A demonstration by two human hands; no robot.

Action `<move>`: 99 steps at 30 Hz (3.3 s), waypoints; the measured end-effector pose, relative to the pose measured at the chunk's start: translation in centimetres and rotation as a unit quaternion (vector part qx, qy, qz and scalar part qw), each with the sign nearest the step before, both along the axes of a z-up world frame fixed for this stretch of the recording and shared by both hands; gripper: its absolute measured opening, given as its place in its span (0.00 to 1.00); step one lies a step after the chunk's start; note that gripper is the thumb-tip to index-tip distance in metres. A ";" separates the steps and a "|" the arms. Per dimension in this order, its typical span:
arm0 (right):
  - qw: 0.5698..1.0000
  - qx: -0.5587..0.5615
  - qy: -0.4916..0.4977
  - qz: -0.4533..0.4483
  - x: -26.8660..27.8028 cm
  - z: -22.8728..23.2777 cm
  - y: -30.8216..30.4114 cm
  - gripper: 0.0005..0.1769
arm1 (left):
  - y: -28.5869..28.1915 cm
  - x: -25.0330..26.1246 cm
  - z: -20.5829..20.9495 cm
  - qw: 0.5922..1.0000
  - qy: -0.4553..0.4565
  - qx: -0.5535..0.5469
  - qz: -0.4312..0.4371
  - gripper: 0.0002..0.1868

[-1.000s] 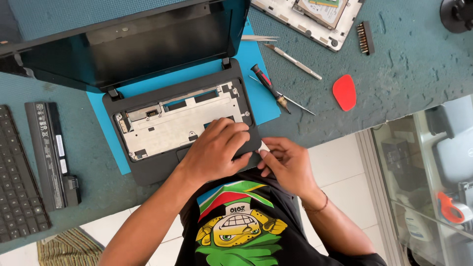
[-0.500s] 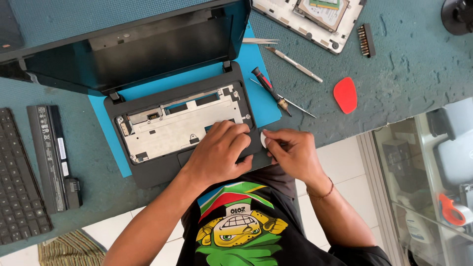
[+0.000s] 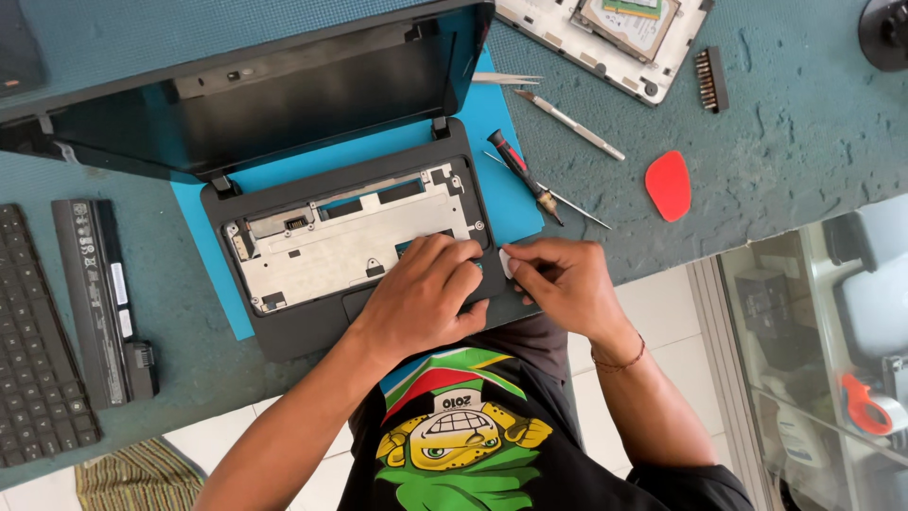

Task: The person works on a disassembled laptop placed on a blue mat, using a screwdriver to tighten screws into the internal metal chassis. The person also uses their hands to align and press down a black plastic cover onto the laptop's base.

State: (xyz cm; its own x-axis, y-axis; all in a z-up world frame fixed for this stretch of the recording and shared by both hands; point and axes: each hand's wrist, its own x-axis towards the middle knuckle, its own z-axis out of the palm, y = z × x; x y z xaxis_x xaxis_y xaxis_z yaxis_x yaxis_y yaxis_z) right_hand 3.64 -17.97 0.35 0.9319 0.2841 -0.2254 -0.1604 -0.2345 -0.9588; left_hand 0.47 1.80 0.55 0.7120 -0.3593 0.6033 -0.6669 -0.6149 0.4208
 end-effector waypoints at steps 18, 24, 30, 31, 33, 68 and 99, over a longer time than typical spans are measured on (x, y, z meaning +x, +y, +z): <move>0.945 -0.198 -0.242 0.093 2.4 2.3 2.8 0.07 | -0.2 -0.1 -0.2 1.000 0.000 0.011 0.008 0.10; 0.957 -0.192 -0.212 0.045 3.2 1.4 3.0 0.07 | -0.3 -0.2 -0.2 1.000 0.002 0.014 0.018 0.10; 0.940 -0.200 -0.268 0.061 6.5 0.4 4.1 0.06 | -0.3 -0.1 0.0 1.000 -0.010 0.020 0.022 0.10; 0.941 -0.200 -0.268 0.061 6.9 0.1 4.2 0.06 | -0.3 -0.2 0.0 1.000 -0.009 0.020 0.022 0.10; 0.930 -0.204 -0.294 0.078 7.9 -0.4 4.6 0.06 | -0.4 -0.2 0.0 0.999 -0.024 0.023 0.028 0.10; 0.928 -0.228 -0.287 0.060 2.4 1.5 4.0 0.20 | -0.6 -1.1 0.6 0.989 -0.093 0.073 0.087 0.11; 0.890 -0.334 -0.242 0.195 3.3 3.4 4.4 0.24 | 8.3 4.9 11.3 0.923 -0.103 0.197 0.315 0.26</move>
State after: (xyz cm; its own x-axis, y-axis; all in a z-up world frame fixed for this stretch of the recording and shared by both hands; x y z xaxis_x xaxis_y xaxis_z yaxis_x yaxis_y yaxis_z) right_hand 6.94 -13.55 3.80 0.8254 0.5608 -0.0647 0.4525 -0.7257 -0.5182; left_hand 5.42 10.12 11.83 0.7388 -0.1339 0.6605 -0.1658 -0.9861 -0.0144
